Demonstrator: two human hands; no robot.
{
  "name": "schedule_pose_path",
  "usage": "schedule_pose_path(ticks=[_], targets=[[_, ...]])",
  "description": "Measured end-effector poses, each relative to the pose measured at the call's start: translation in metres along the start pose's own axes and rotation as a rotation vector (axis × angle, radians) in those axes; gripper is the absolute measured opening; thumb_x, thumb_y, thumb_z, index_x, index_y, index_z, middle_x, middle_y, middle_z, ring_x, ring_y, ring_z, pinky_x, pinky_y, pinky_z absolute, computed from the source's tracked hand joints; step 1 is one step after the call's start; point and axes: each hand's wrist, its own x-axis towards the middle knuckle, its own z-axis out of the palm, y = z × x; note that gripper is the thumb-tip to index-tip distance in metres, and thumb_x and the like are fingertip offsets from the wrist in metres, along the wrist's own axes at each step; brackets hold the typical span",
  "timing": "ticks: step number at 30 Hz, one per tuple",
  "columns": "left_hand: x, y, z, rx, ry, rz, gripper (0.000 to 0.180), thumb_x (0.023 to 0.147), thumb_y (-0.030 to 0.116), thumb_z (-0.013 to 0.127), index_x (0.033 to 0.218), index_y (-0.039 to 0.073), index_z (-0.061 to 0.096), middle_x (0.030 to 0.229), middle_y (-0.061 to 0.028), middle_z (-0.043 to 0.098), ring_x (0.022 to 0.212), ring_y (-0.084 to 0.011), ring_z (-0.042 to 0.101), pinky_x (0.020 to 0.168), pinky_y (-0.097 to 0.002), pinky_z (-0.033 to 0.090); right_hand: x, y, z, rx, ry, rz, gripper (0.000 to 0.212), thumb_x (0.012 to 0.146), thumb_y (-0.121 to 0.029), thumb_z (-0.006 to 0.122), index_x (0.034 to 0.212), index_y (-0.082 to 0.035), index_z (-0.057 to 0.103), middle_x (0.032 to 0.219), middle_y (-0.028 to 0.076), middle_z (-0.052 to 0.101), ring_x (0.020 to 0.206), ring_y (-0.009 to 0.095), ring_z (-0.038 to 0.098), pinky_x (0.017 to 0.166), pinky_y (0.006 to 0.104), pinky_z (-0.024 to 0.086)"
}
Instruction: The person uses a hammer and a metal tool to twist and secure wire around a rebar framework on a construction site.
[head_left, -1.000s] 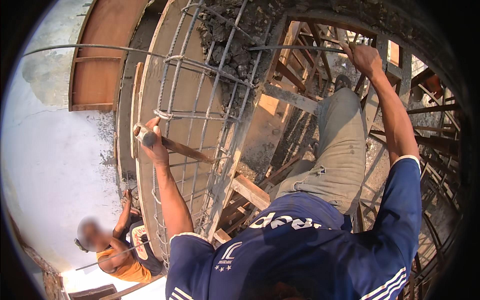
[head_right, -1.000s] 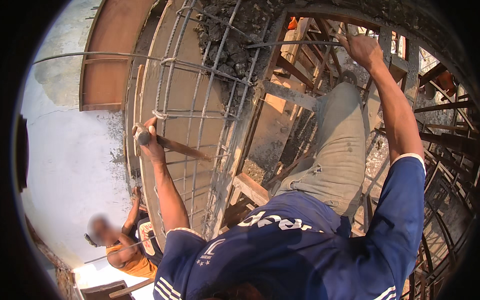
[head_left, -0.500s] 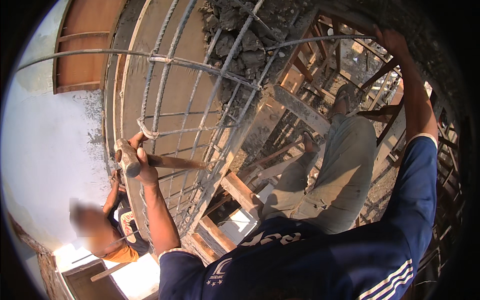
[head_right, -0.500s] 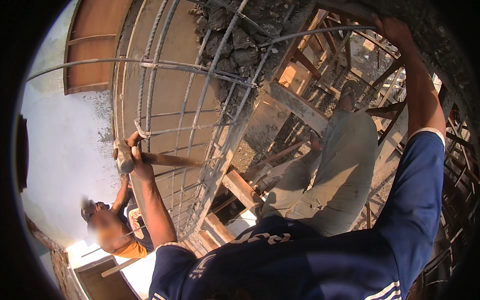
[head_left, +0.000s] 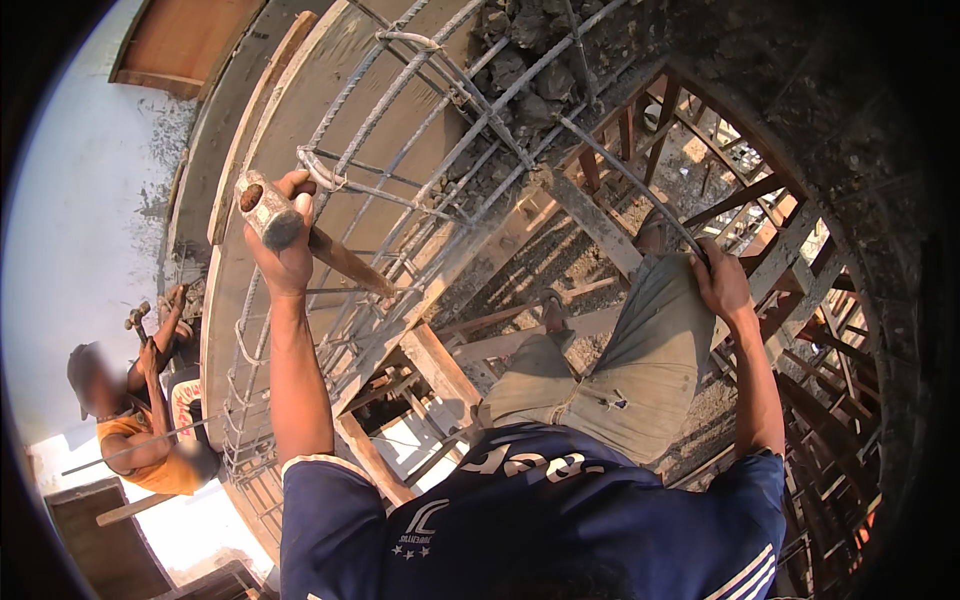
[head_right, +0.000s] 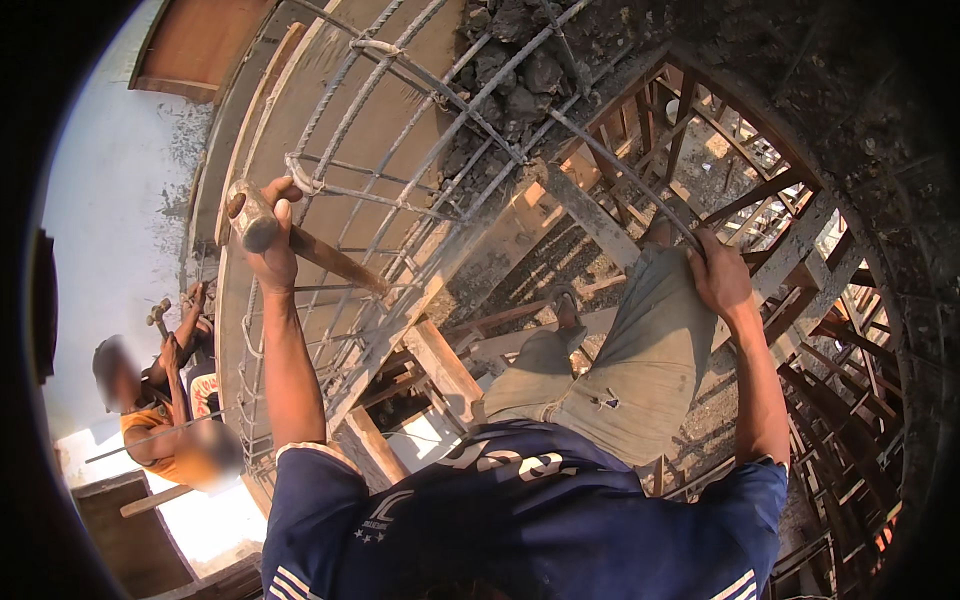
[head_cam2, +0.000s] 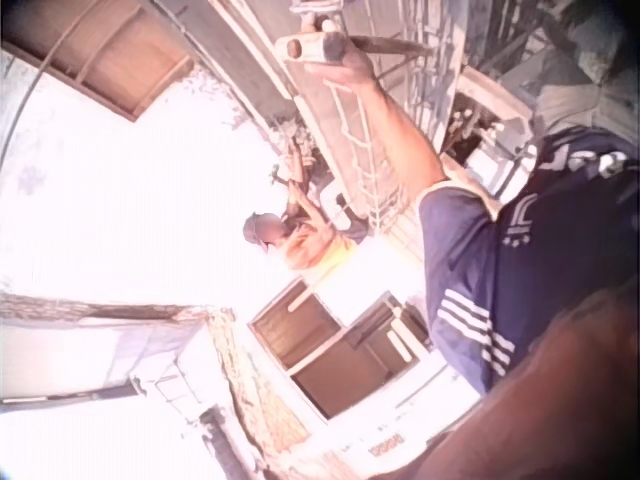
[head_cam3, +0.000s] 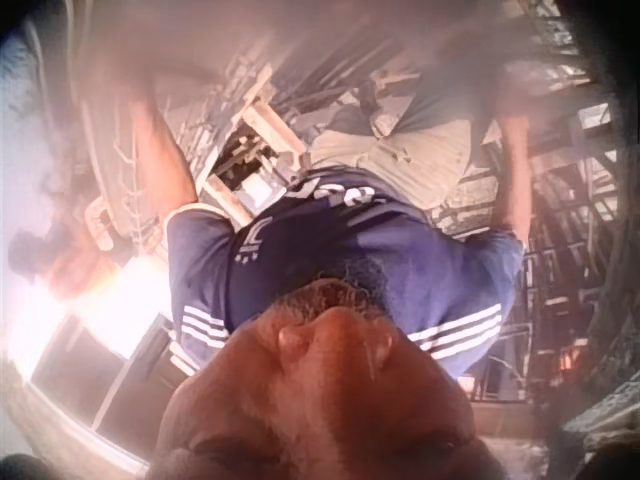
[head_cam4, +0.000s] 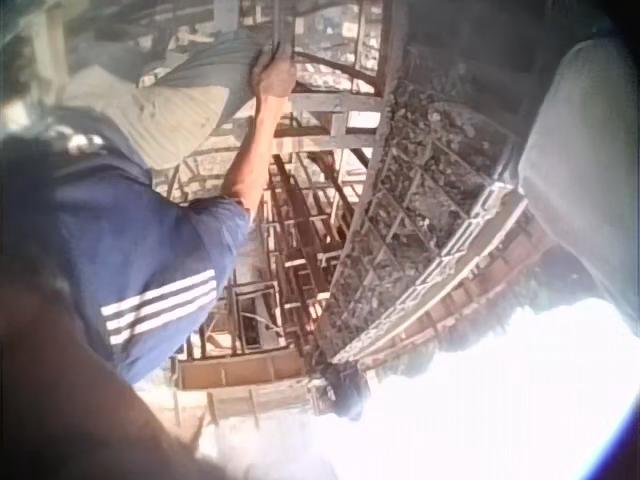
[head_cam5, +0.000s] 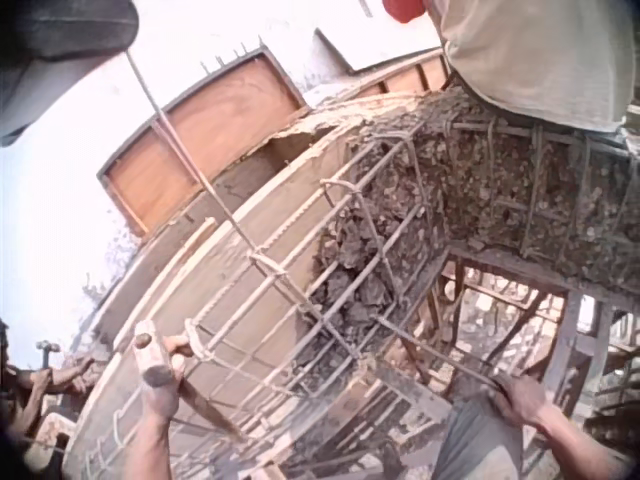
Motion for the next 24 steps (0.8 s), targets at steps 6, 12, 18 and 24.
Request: schedule_pose_path(ticks=[6, 12, 18, 24], targets=[[0.003, 0.001, -0.001, -0.074, -0.037, 0.002, 0.026, 0.089, 0.015, 0.07, 0.107, -0.003, 0.071, 0.079, 0.0003, 0.062, 0.075, -0.0079, 0.055, 0.067, -0.0258, 0.044, -0.058, -0.084, 0.09, 0.543, 0.003, 0.132, 0.022, 0.095, -0.015, 0.06, 0.107, 0.004, 0.059, 0.075, 0.018, 0.057, 0.071, 0.025, 0.057, 0.068, 0.0397, 0.045], [-0.002, -0.009, -0.004, -0.117, -0.021, 0.077, 0.027, 0.088, 0.016, 0.072, 0.107, -0.003, 0.072, 0.08, 0.0031, 0.06, 0.075, -0.0067, 0.053, 0.066, -0.0241, 0.043, -0.081, -0.224, 0.04, 1.635, -0.201, 0.46, 0.026, 0.1, -0.017, 0.06, 0.119, -0.002, 0.054, 0.071, -0.005, 0.042, 0.048, 0.003, 0.038, 0.037, 0.0209, 0.03], [-0.005, -0.017, -0.005, -0.095, -0.051, 0.052, 0.03, 0.087, 0.017, 0.074, 0.107, -0.004, 0.071, 0.087, -0.0036, 0.067, 0.08, -0.0102, 0.059, 0.071, -0.0272, 0.047, -0.136, -0.21, 0.021, 1.327, -0.123, 0.472, 0.037, 0.098, -0.017, 0.062, 0.129, 0.001, 0.053, 0.068, -0.006, 0.042, 0.048, 0.003, 0.036, 0.038, 0.02, 0.03], [-0.006, -0.01, -0.008, -0.037, -0.073, 0.046, 0.031, 0.085, 0.018, 0.073, 0.106, -0.004, 0.072, 0.08, -0.0036, 0.067, 0.075, -0.0103, 0.058, 0.067, -0.0286, 0.048, -0.201, -0.176, 0.057, 0.745, 0.034, 0.384, 0.043, 0.099, -0.018, 0.06, 0.134, 0.005, 0.054, 0.104, 0.007, 0.067, 0.096, 0.013, 0.059, 0.089, 0.0281, 0.046]])
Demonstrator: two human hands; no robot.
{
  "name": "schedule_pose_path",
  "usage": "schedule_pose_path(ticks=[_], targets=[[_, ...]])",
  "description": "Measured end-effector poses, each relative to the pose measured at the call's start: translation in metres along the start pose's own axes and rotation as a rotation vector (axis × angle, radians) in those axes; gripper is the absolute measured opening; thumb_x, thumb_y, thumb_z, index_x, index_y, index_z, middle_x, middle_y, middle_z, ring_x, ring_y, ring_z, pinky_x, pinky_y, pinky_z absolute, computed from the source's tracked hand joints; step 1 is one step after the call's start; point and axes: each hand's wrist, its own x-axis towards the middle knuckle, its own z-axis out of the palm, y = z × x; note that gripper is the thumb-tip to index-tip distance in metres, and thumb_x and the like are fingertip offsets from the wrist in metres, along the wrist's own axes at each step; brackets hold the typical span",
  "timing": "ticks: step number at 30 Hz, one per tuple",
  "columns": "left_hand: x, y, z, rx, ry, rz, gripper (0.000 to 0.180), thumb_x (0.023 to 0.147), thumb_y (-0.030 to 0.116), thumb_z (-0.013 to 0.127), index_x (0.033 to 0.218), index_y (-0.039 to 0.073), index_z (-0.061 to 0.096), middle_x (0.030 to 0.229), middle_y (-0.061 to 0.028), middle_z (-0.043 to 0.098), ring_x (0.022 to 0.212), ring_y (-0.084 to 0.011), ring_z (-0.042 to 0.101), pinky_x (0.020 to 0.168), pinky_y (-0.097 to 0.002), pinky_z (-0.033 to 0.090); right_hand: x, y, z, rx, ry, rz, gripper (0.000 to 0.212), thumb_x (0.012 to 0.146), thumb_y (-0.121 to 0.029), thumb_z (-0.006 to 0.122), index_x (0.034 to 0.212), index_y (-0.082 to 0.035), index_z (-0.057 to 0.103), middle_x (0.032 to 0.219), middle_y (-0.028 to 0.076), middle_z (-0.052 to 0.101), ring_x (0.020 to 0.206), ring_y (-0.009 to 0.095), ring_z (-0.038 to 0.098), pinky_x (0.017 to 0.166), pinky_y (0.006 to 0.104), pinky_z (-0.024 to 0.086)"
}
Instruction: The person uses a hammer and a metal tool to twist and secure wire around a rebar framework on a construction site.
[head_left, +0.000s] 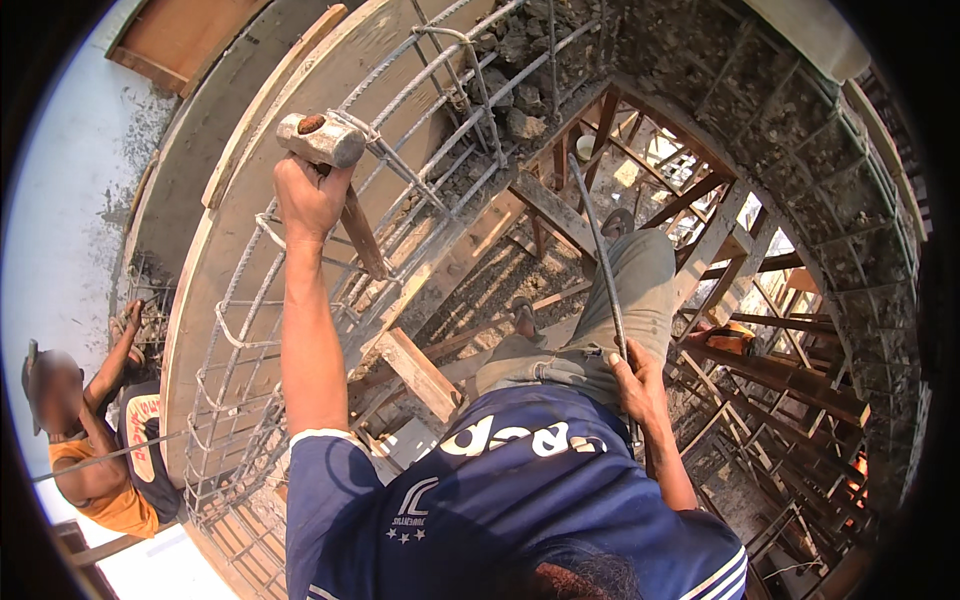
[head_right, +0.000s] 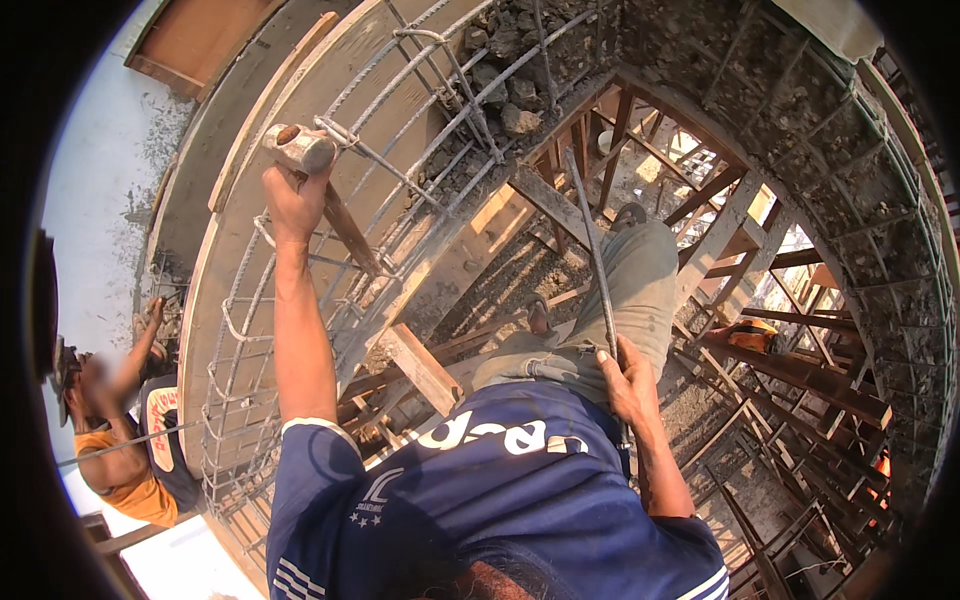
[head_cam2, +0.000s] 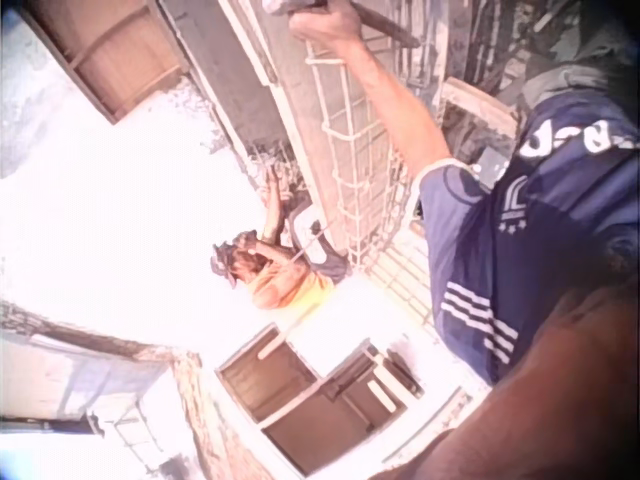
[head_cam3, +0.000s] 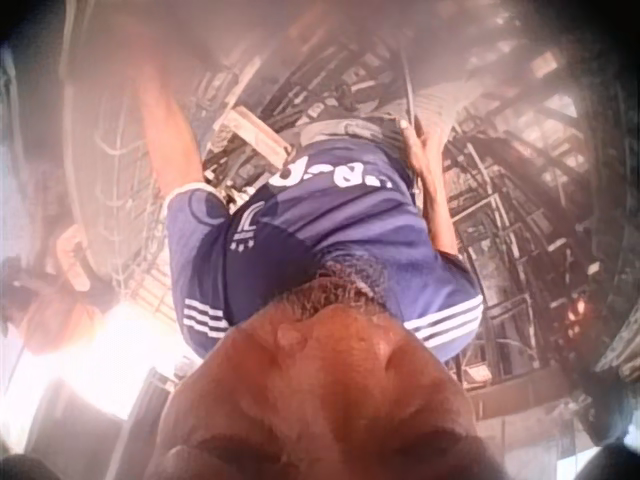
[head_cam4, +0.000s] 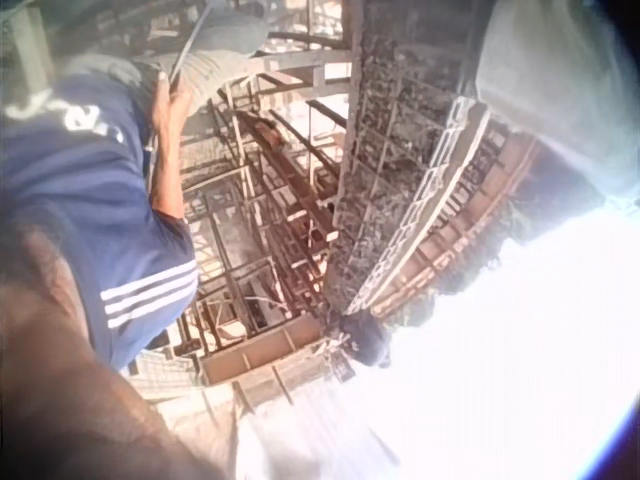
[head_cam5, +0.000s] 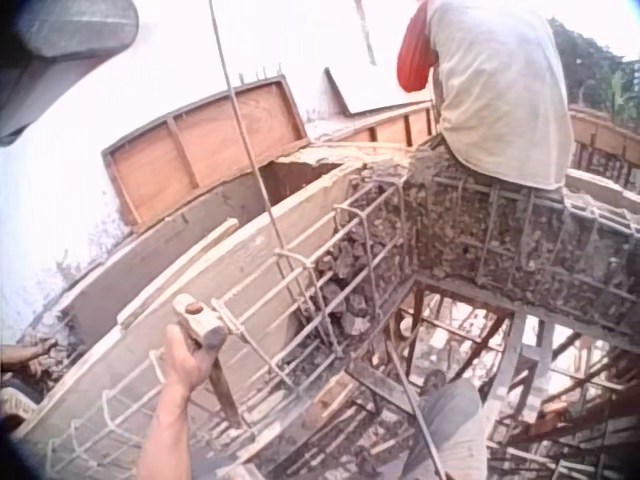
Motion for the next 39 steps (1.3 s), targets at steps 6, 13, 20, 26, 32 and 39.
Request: schedule_pose_path(ticks=[6, 13, 20, 26, 32, 39], targets=[[0.0, -0.003, 0.001, 0.042, 0.011, -0.013, 0.03, 0.085, 0.019, 0.073, 0.104, -0.004, 0.072, 0.077, -0.0028, 0.067, 0.073, -0.0092, 0.057, 0.064, -0.0283, 0.047, 0.002, 0.012, 0.01, -0.03, -0.012, -0.027, 0.039, 0.1, -0.019, 0.057, 0.131, 0.004, 0.058, 0.094, 0.006, 0.066, 0.087, 0.013, 0.058, 0.082, 0.0283, 0.047], [0.005, -0.002, -0.002, 0.091, -0.025, -0.042, 0.027, 0.085, 0.018, 0.074, 0.102, -0.004, 0.072, 0.078, -0.0032, 0.068, 0.074, -0.0093, 0.059, 0.066, -0.0284, 0.049, 0.071, 0.013, 0.041, 0.229, -0.152, 0.009, 0.026, 0.1, -0.02, 0.056, 0.114, 0.001, 0.063, 0.07, -0.004, 0.051, 0.061, 0.005, 0.041, 0.054, 0.024, 0.034], [0.0, -0.01, 0.004, -0.01, 0.026, -0.004, 0.026, 0.084, 0.015, 0.075, 0.1, -0.004, 0.072, 0.084, -0.0033, 0.07, 0.079, -0.0098, 0.062, 0.071, -0.0273, 0.05, 0.037, 0.01, 0.053, 0.393, -0.109, 0.099, 0.027, 0.101, -0.019, 0.055, 0.119, -0.002, 0.062, 0.067, -0.006, 0.049, 0.048, 0.004, 0.038, 0.042, 0.023, 0.029], [0.002, 0.0, 0.001, 0.076, 0.042, 0.021, 0.025, 0.082, 0.018, 0.076, 0.093, -0.003, 0.071, 0.075, -0.0059, 0.068, 0.07, -0.0131, 0.063, 0.064, -0.0297, 0.049, 0.043, -0.004, 0.035, 0.324, -0.153, 0.111, 0.027, 0.101, -0.02, 0.055, 0.121, -0.002, 0.061, 0.064, -0.006, 0.046, 0.047, 0.004, 0.038, 0.041, 0.0222, 0.029], [0.011, -0.002, 0.008, 0.024, 0.098, 0.076, 0.03, 0.079, 0.027, 0.078, 0.086, -0.002, 0.071, 0.067, -0.0125, 0.068, 0.063, -0.0206, 0.069, 0.06, -0.0329, 0.051, 0.071, 0.018, 0.043, 0.374, -0.148, 0.106, 0.026, 0.101, -0.02, 0.056, 0.114, 0.002, 0.059, 0.063, -0.003, 0.046, 0.043, 0.006, 0.039, 0.036, 0.0255, 0.033], [0.004, -0.006, 0.008, -0.022, 0.08, 0.068, 0.027, 0.085, 0.018, 0.076, 0.096, -0.006, 0.07, 0.077, -0.005, 0.068, 0.073, -0.0101, 0.062, 0.066, -0.0271, 0.049, 0.048, 0.024, 0.021, 0.279, 0.096, 0.062, 0.028, 0.101, -0.021, 0.054, 0.117, 0.001, 0.059, 0.061, -0.003, 0.046, 0.041, 0.007, 0.041, 0.034, 0.0258, 0.033]])
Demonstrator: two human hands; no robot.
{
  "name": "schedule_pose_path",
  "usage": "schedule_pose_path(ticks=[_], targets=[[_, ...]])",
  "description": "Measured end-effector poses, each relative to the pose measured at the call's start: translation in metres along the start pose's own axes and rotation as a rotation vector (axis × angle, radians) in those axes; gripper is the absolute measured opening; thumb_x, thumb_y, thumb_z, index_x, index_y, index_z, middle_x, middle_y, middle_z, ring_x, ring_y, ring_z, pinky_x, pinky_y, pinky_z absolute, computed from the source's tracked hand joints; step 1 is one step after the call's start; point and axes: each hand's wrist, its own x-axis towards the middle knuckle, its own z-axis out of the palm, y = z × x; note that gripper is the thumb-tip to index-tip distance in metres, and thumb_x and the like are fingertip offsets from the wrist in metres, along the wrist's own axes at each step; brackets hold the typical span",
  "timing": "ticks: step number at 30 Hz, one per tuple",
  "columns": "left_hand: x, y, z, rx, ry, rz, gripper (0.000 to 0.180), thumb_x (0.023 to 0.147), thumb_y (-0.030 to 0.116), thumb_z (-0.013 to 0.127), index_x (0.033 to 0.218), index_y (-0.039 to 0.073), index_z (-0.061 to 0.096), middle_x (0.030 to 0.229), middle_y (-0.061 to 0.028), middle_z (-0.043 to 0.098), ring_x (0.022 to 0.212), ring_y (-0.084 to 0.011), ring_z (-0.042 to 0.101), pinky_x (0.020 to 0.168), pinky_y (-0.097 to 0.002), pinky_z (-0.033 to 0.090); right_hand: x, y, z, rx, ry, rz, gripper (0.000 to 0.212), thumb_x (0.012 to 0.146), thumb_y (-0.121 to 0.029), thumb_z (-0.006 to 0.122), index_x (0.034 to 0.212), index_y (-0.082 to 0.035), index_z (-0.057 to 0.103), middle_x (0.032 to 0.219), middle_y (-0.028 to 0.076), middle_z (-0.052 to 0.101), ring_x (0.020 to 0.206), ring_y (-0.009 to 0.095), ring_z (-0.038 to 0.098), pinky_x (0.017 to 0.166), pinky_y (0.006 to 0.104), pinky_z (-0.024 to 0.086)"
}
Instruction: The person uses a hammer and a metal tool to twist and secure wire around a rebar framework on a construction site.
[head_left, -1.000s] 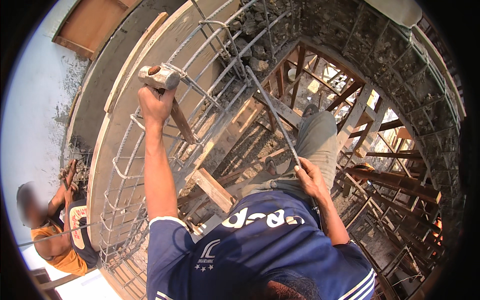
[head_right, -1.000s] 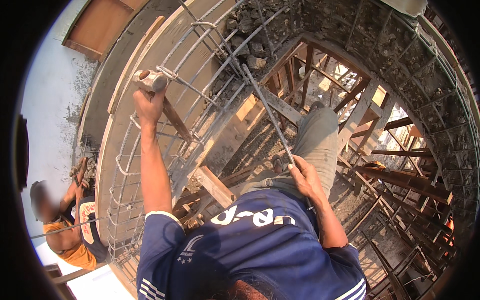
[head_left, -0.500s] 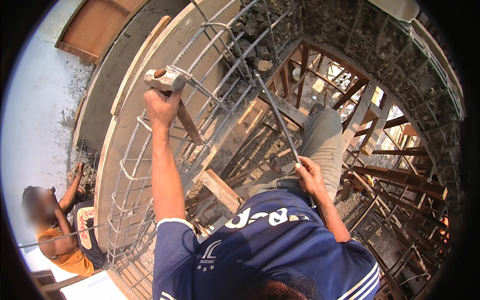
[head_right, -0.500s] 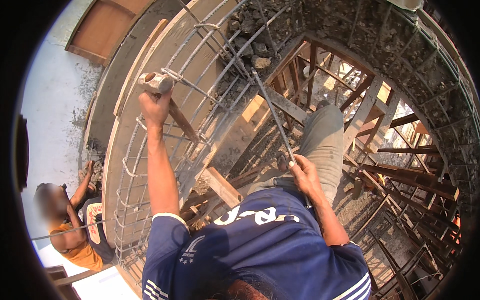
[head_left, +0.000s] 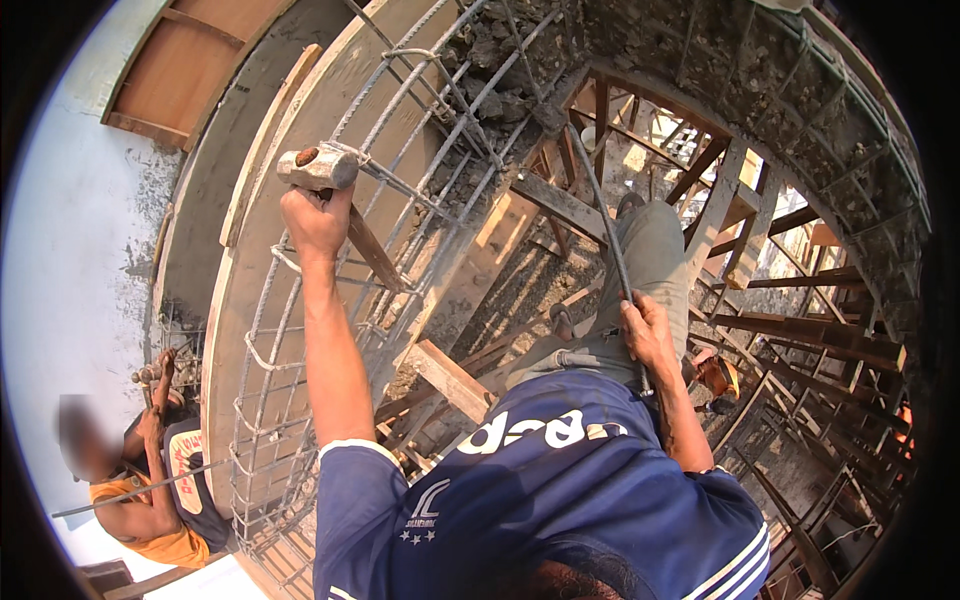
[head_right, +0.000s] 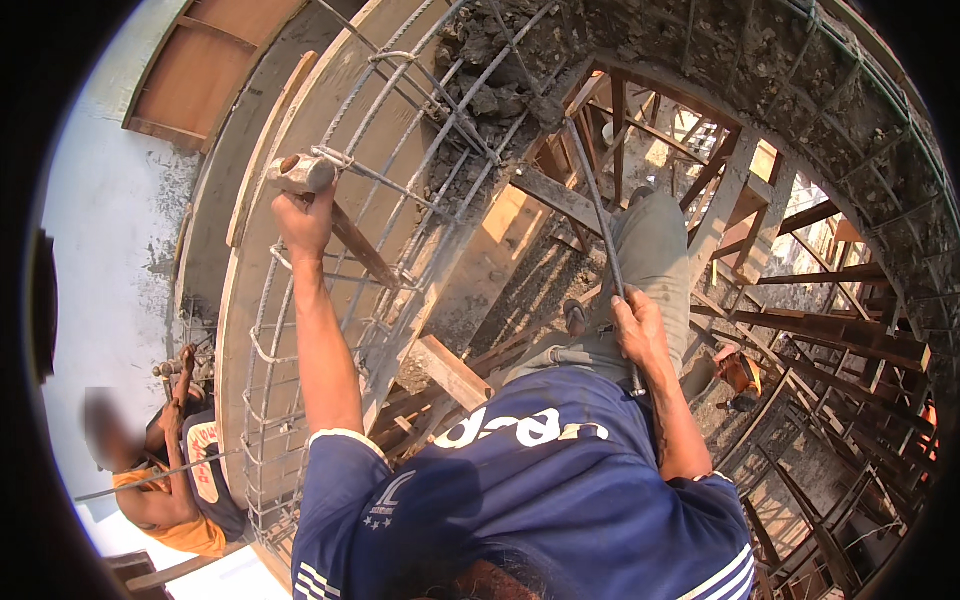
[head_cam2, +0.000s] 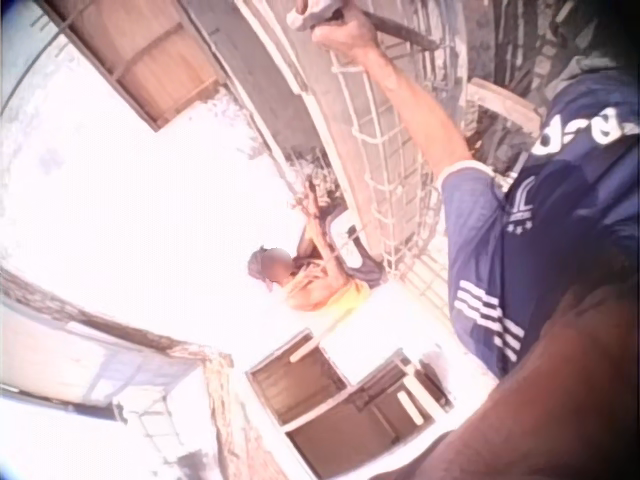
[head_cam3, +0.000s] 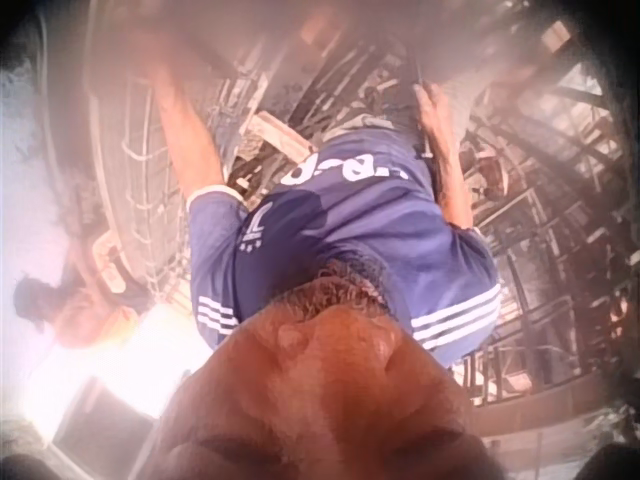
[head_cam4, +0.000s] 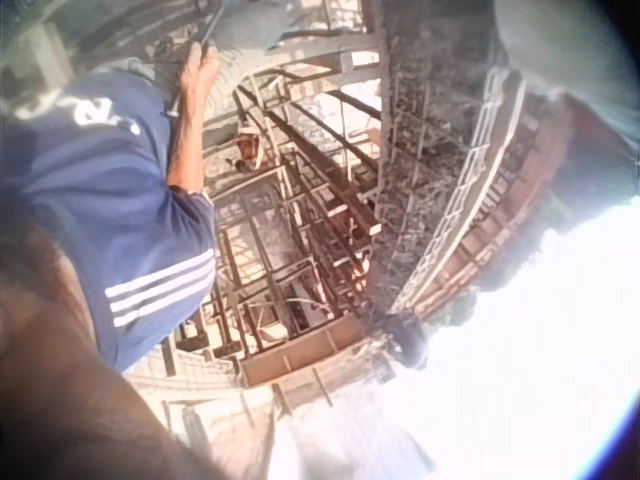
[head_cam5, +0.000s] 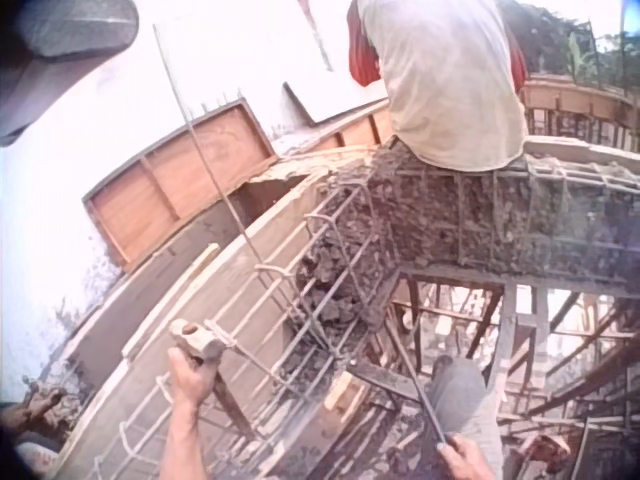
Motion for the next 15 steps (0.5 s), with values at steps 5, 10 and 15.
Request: schedule_pose_path(ticks=[5, 10, 15], targets=[[-0.002, 0.004, -0.005, 0.116, -0.06, -0.043, 0.027, 0.086, 0.015, 0.076, 0.099, -0.007, 0.069, 0.082, -0.001, 0.067, 0.078, -0.007, 0.058, 0.069, -0.025, 0.047, -0.003, -0.02, -0.011, -0.31, -0.034, -0.05, 0.033, 0.095, -0.02, 0.056, 0.112, 0.006, 0.063, 0.068, 0.002, 0.052, 0.064, 0.012, 0.046, 0.061, 0.0348, 0.042], [0.001, 0.008, 0.0, 0.086, 0.029, 0.057, 0.022, 0.08, 0.017, 0.077, 0.083, -0.003, 0.069, 0.064, -0.0097, 0.067, 0.061, -0.0162, 0.066, 0.059, -0.0323, 0.05, 0.017, -0.035, 0.036, -0.096, -0.185, -0.086, 0.024, 0.097, -0.022, 0.056, 0.097, 0.002, 0.061, 0.065, 0.0, 0.048, 0.054, 0.01, 0.043, 0.049, 0.0314, 0.036], [0.003, 0.004, -0.005, 0.116, -0.075, -0.047, 0.023, 0.084, 0.014, 0.077, 0.096, -0.005, 0.071, 0.08, -0.0013, 0.066, 0.075, -0.0069, 0.057, 0.069, -0.0259, 0.047, 0.082, -0.042, 0.058, 0.094, -0.282, -0.06, 0.024, 0.099, -0.022, 0.056, 0.082, -0.006, 0.053, 0.063, -0.004, 0.043, 0.045, 0.005, 0.036, 0.039, 0.0264, 0.029]])
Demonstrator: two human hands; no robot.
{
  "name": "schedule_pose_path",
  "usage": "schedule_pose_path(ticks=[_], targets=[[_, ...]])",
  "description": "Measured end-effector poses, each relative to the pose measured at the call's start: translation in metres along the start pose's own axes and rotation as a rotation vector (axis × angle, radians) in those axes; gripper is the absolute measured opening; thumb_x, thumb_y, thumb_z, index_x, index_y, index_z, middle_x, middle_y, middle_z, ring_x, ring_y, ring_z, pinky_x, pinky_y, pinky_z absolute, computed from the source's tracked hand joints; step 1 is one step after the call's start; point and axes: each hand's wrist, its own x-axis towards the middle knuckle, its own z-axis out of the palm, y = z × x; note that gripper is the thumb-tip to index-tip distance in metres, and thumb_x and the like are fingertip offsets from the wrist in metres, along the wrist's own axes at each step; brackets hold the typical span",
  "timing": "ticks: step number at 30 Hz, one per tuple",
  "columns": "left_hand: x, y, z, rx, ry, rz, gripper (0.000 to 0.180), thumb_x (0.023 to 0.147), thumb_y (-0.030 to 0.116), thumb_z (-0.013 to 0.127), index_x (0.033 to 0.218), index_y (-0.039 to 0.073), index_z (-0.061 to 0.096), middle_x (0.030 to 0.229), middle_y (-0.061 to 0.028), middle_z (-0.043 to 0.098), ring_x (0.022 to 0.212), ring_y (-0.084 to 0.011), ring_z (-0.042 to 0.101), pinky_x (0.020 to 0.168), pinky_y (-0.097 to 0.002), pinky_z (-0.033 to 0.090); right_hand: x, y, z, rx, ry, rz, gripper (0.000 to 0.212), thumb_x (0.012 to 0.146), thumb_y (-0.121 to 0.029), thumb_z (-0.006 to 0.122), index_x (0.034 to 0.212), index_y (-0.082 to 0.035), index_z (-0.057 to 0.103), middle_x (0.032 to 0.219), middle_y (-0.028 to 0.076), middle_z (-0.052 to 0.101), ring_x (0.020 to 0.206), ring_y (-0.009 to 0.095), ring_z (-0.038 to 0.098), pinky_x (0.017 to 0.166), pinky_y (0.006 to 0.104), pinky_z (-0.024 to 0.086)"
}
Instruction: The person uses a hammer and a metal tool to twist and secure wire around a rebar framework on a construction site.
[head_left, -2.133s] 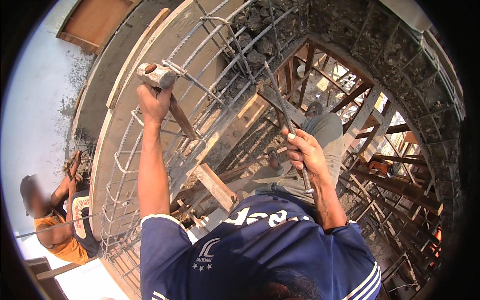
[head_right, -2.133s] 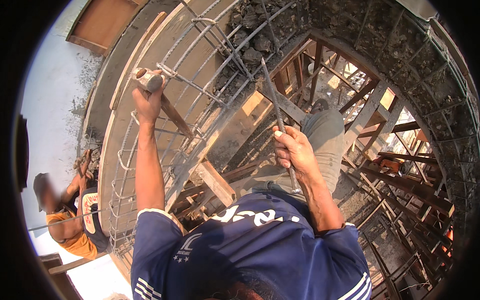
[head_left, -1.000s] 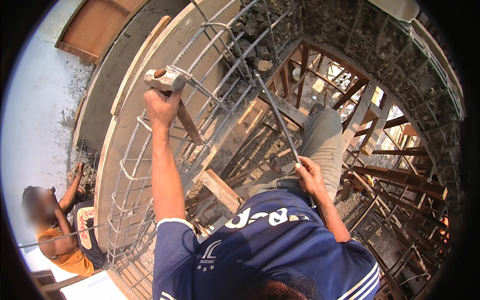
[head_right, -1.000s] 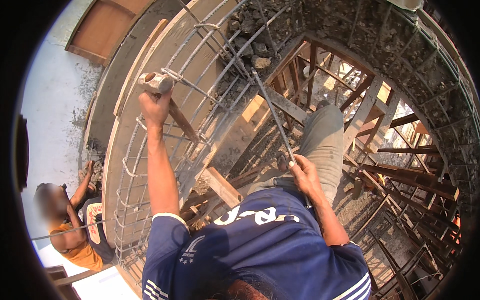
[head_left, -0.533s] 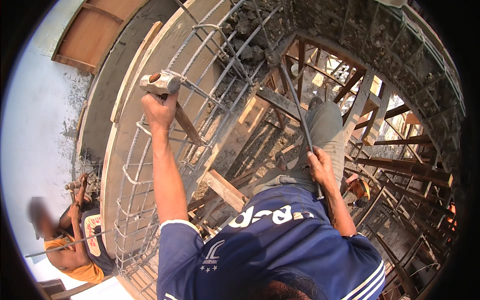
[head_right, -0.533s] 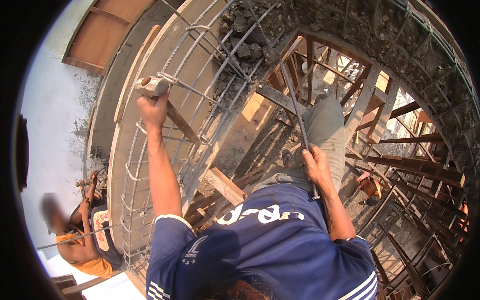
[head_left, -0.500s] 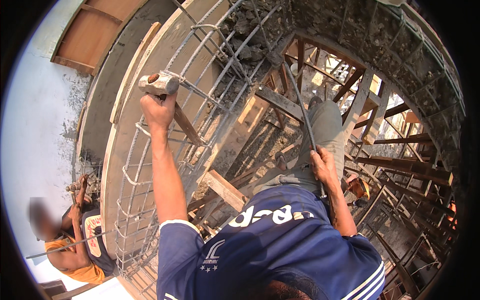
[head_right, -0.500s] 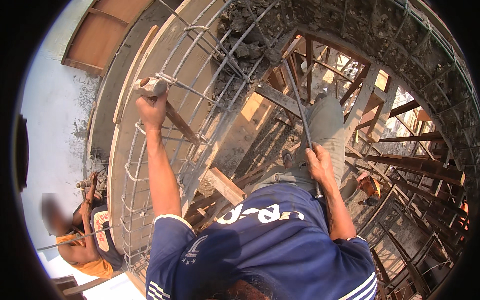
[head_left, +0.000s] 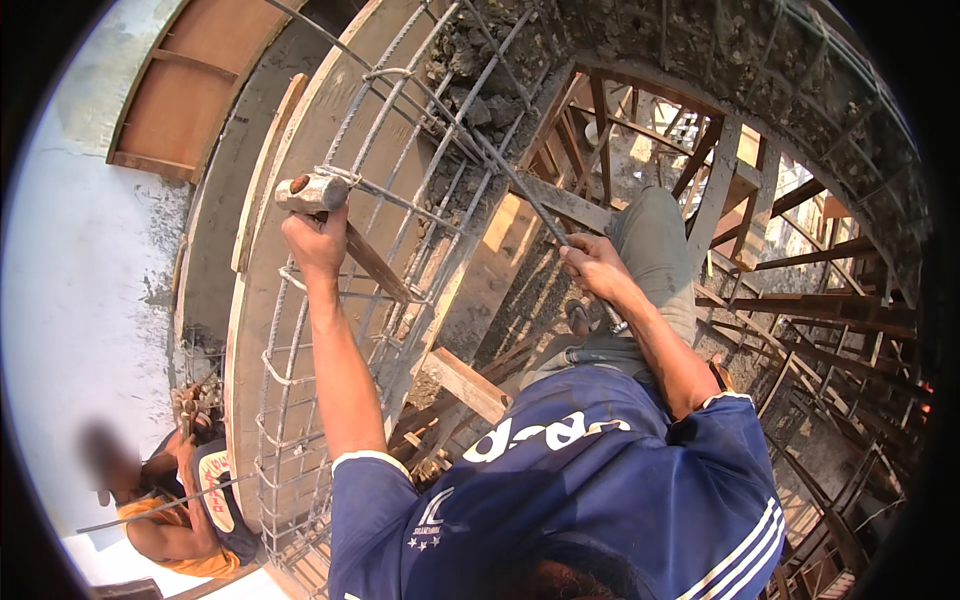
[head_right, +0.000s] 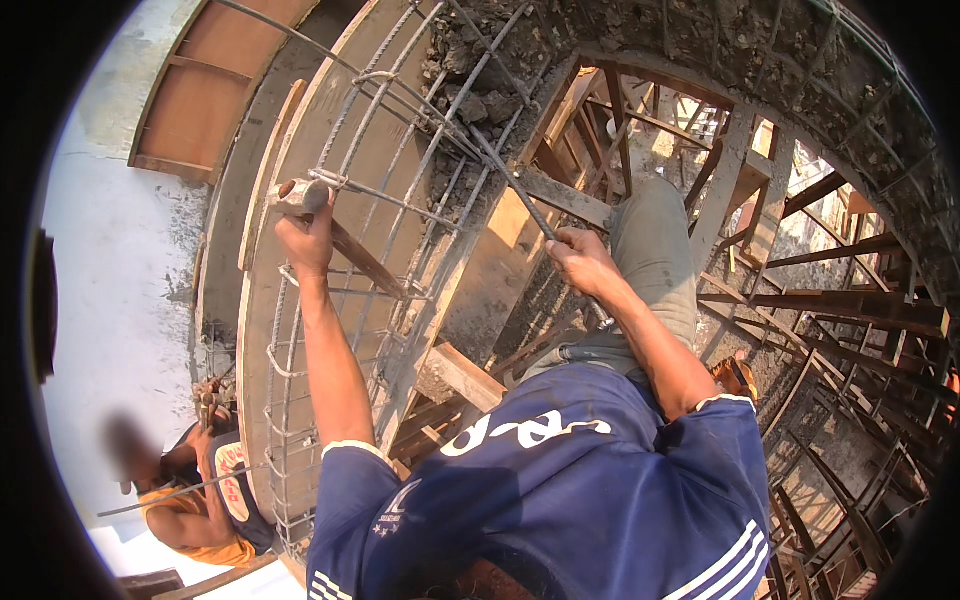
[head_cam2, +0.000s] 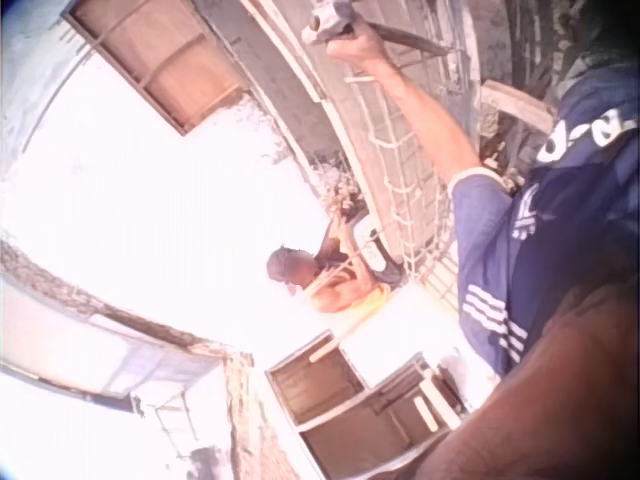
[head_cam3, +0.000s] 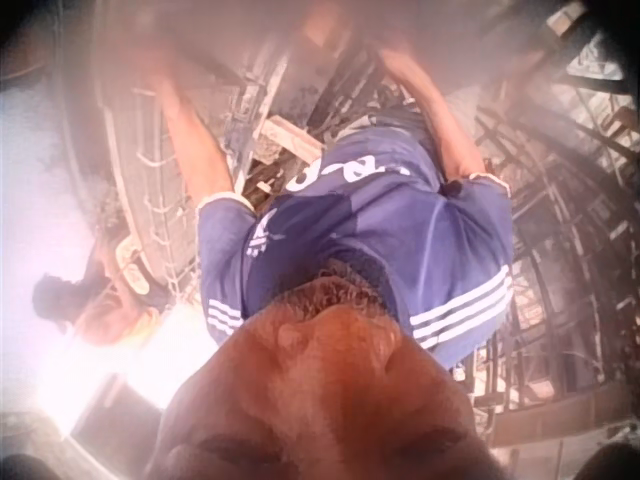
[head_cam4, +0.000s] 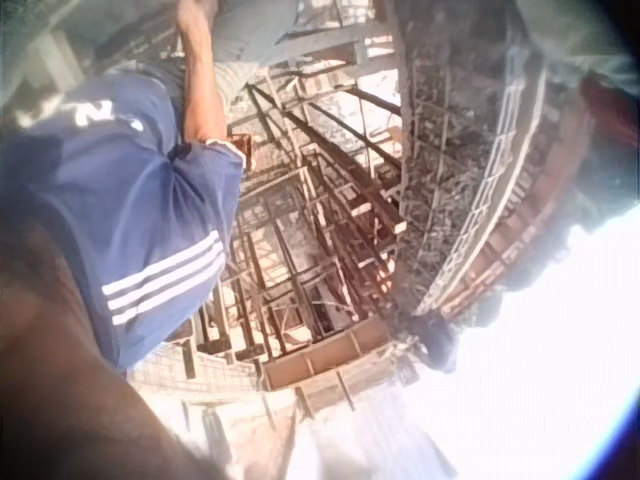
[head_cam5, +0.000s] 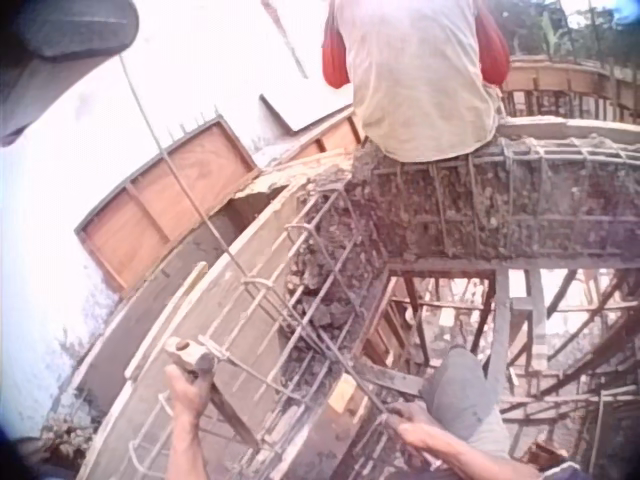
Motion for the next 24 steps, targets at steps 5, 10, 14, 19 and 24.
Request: schedule_pose_path(ticks=[5, 10, 14, 19, 24], targets=[[-0.003, 0.001, 0.002, -0.023, 0.032, 0.05, 0.022, 0.085, 0.012, 0.077, 0.096, -0.005, 0.07, 0.082, -0.0005, 0.066, 0.076, -0.0071, 0.057, 0.069, -0.0254, 0.047, -0.047, 0.001, -0.004, 0.175, 0.036, 0.096, 0.019, 0.099, -0.018, 0.057, 0.087, -0.003, 0.057, 0.064, -0.005, 0.045, 0.046, 0.003, 0.036, 0.04, 0.0237, 0.028], [-0.005, -0.005, 0.005, -0.036, 0.029, 0.062, 0.031, 0.086, 0.013, 0.077, 0.106, -0.009, 0.066, 0.084, -0.0008, 0.066, 0.076, -0.0068, 0.058, 0.068, -0.0253, 0.048, -0.093, 0.011, -0.017, 0.017, 0.16, -0.006, 0.029, 0.101, -0.017, 0.057, 0.122, 0.002, 0.061, 0.068, -0.005, 0.047, 0.048, 0.003, 0.035, 0.041, 0.0224, 0.028], [-0.006, -0.008, 0.002, 0.004, 0.019, 0.061, 0.032, 0.086, 0.015, 0.078, 0.105, -0.009, 0.067, 0.084, -0.0008, 0.066, 0.076, -0.0065, 0.057, 0.067, -0.0252, 0.048, -0.11, 0.0, -0.033, -0.162, 0.127, 0.03, 0.029, 0.099, -0.015, 0.056, 0.12, 0.004, 0.063, 0.073, -0.005, 0.05, 0.062, 0.004, 0.041, 0.054, 0.0244, 0.034], [-0.005, -0.002, 0.003, 0.008, 0.054, 0.082, 0.027, 0.084, 0.016, 0.077, 0.099, -0.005, 0.07, 0.08, -0.0016, 0.068, 0.074, -0.0079, 0.06, 0.067, -0.0266, 0.049, -0.073, 0.008, -0.015, -0.168, 0.081, -0.002, 0.025, 0.098, -0.017, 0.058, 0.111, 0.003, 0.065, 0.07, -0.004, 0.046, 0.058, 0.005, 0.039, 0.051, 0.0276, 0.035], [-0.001, 0.002, 0.003, 0.039, 0.061, 0.078, 0.024, 0.082, 0.018, 0.077, 0.094, -0.003, 0.073, 0.073, -0.0048, 0.069, 0.071, -0.0099, 0.063, 0.066, -0.0288, 0.05, -0.028, 0.001, -0.013, 0.025, 0.093, 0.115, 0.017, 0.098, -0.015, 0.058, 0.105, 0.0, 0.062, 0.065, -0.004, 0.044, 0.048, 0.004, 0.036, 0.04, 0.0274, 0.03]])
